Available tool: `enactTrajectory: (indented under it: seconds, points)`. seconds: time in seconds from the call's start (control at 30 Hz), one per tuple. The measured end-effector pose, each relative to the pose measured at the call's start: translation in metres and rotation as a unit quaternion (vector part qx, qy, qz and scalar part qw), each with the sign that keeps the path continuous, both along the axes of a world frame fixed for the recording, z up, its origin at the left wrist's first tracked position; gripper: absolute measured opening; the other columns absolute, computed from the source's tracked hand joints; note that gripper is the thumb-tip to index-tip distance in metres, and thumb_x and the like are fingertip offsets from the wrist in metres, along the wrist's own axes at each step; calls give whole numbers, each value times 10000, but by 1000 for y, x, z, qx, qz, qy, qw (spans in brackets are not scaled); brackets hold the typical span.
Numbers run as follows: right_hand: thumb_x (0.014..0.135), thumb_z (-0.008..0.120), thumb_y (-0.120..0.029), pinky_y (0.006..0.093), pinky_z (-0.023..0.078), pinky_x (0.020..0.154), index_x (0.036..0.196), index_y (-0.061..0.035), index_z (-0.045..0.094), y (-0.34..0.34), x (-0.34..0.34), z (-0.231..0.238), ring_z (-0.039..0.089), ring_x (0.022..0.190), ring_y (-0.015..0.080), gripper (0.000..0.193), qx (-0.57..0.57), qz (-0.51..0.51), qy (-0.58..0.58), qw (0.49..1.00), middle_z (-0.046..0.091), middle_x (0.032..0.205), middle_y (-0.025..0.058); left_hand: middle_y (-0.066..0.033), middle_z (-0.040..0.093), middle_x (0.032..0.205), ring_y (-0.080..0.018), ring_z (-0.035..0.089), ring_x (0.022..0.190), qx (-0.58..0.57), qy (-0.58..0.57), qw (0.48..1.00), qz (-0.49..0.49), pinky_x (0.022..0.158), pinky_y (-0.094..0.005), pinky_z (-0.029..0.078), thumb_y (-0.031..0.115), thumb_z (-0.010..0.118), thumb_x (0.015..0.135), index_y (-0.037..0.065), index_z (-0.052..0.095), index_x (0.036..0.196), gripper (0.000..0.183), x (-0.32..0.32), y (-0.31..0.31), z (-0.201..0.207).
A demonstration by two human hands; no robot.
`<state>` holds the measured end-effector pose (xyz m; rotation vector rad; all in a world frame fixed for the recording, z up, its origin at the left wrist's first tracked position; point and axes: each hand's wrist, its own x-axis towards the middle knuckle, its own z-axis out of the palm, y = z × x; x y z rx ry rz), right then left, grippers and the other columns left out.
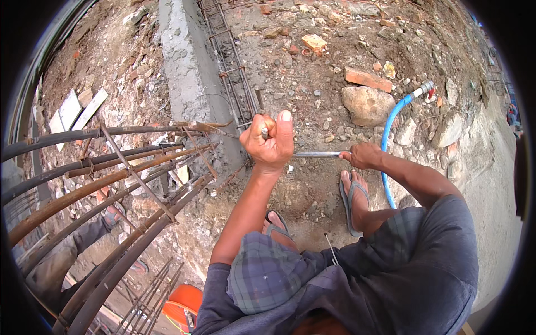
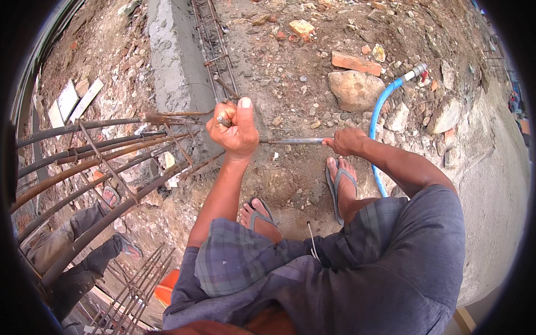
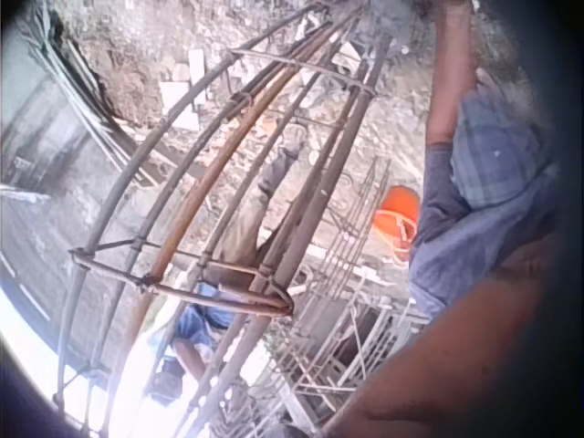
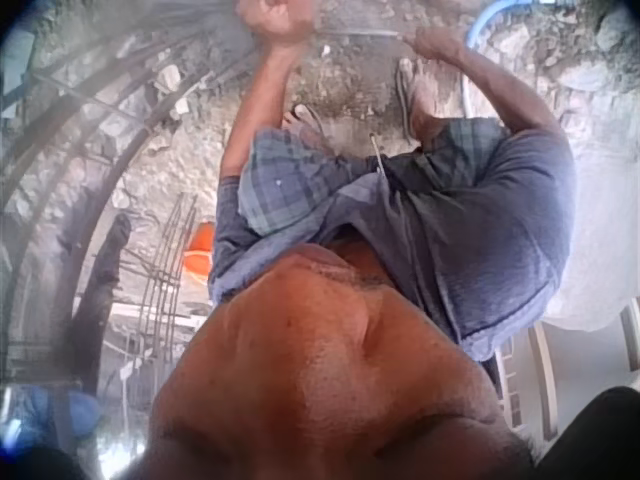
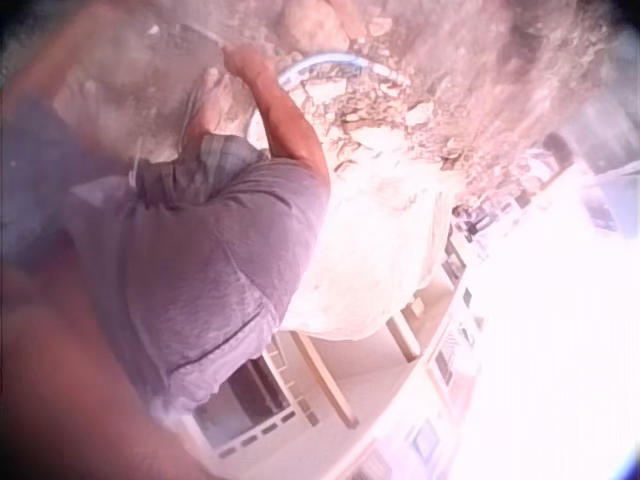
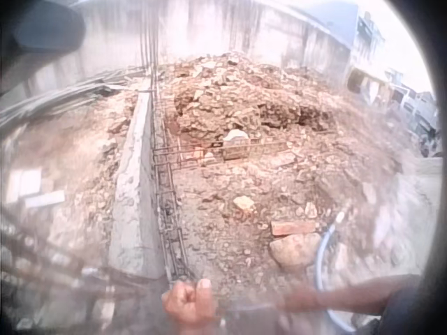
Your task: The person assembles a rebar cage by hand, bending and tying steel bars together at a construction site. They use pliers to secure wire ties around intersecting bars, forming a grid-like structure.
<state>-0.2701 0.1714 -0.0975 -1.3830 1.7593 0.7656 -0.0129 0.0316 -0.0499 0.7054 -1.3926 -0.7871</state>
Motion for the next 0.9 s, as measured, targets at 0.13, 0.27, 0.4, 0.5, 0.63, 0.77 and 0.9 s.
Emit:
enactTrajectory:
  seconds: [0.13,0.27,0.4,0.5,0.63,0.77,0.9]
  points:
    - [1001,311,-757,533,531,958,1096,9,744,-15,-5,-1,692,1107,434,886,36,-3,-7,999,735,1122,245,21,324,564,-81,314,500,-12,10,1000,-26,450,-276,265,27,733,884,92,354,674,438,3,7,-1]
    - [999,320,-760,518,532,956,1063,28,750,-26,-31,-22,700,1097,414,900,-9,43,5,999,747,1055,244,15,354,582,-90,342,516,-8,61,992,-107,470,-279,272,106,698,899,73,400,674,375,5,13,-8]
    - [890,385,-882,489,546,931,1030,4,770,-36,-37,-25,714,1059,399,976,-37,64,47,996,750,1019,237,-10,411,597,-96,371,517,31,58,980,-187,447,-277,302,278,600,976,51,448,706,384,17,31,-1]
    - [788,447,-947,457,576,829,929,-23,779,-37,-52,-48,745,932,368,992,-100,105,58,988,760,904,193,-43,478,725,-124,456,623,88,65,966,-233,536,-283,387,593,646,948,37,483,831,591,27,33,1]
    - [744,474,-962,450,580,762,869,-71,777,-37,-72,-72,749,857,354,949,-174,127,65,974,749,812,168,-111,529,962,-186,549,845,105,101,968,-206,759,-345,496,918,524,785,8,502,1071,955,30,38,-1]
    - [747,482,-958,454,575,751,851,-97,771,-38,-68,-69,741,845,362,914,-176,140,48,973,738,781,163,-145,527,1094,-224,577,968,86,110,980,-141,865,-385,517,955,424,786,-3,482,1206,1047,39,43,-4]
    - [722,470,-982,472,569,720,808,-86,760,-31,-75,-63,731,815,386,946,-165,168,31,972,723,748,174,-144,523,1177,-233,583,1027,103,96,986,-89,906,-395,521,904,452,836,27,457,1269,978,44,42,-6]
